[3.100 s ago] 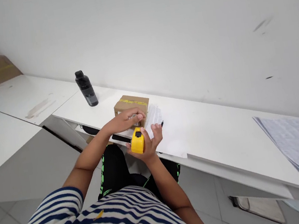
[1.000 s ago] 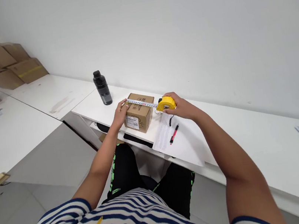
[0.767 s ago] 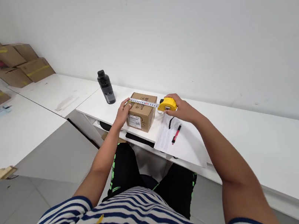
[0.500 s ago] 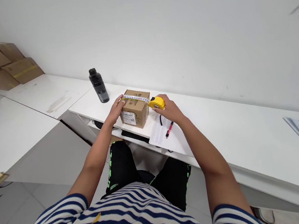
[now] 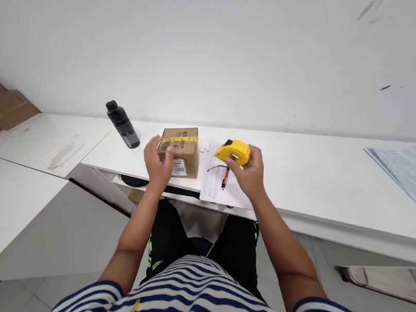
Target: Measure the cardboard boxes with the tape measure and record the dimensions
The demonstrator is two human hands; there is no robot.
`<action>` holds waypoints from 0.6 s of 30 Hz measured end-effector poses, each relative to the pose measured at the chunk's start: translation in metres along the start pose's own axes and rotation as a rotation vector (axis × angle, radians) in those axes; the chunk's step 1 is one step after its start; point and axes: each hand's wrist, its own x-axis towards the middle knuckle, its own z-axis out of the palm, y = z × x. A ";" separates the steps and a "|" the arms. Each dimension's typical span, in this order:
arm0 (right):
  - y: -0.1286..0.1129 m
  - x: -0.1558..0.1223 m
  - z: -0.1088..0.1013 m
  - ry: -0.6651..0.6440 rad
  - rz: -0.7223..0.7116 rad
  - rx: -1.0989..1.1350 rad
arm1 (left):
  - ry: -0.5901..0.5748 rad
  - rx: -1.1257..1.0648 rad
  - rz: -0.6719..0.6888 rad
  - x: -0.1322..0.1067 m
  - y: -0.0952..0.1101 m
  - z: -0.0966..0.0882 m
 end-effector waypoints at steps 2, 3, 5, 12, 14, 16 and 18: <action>0.011 -0.033 0.008 0.020 0.127 0.043 | -0.194 -0.140 0.027 -0.027 0.019 0.013; 0.016 -0.049 0.012 0.017 0.177 0.056 | -0.341 -0.236 0.008 -0.041 0.026 0.022; 0.023 -0.076 0.018 -0.030 0.235 0.077 | -0.566 -0.418 -0.108 -0.064 0.031 0.041; 0.047 -0.045 -0.015 -0.274 0.312 -0.296 | -0.634 -0.269 -0.207 -0.058 -0.011 0.075; 0.057 -0.013 -0.018 -0.228 0.324 -0.503 | -0.700 -0.173 -0.153 -0.051 -0.028 0.080; 0.068 0.015 -0.010 -0.234 0.350 -0.641 | -0.744 -0.119 -0.130 -0.051 -0.041 0.088; 0.078 0.035 0.001 -0.263 0.364 -0.642 | -0.741 -0.106 -0.141 -0.056 -0.052 0.096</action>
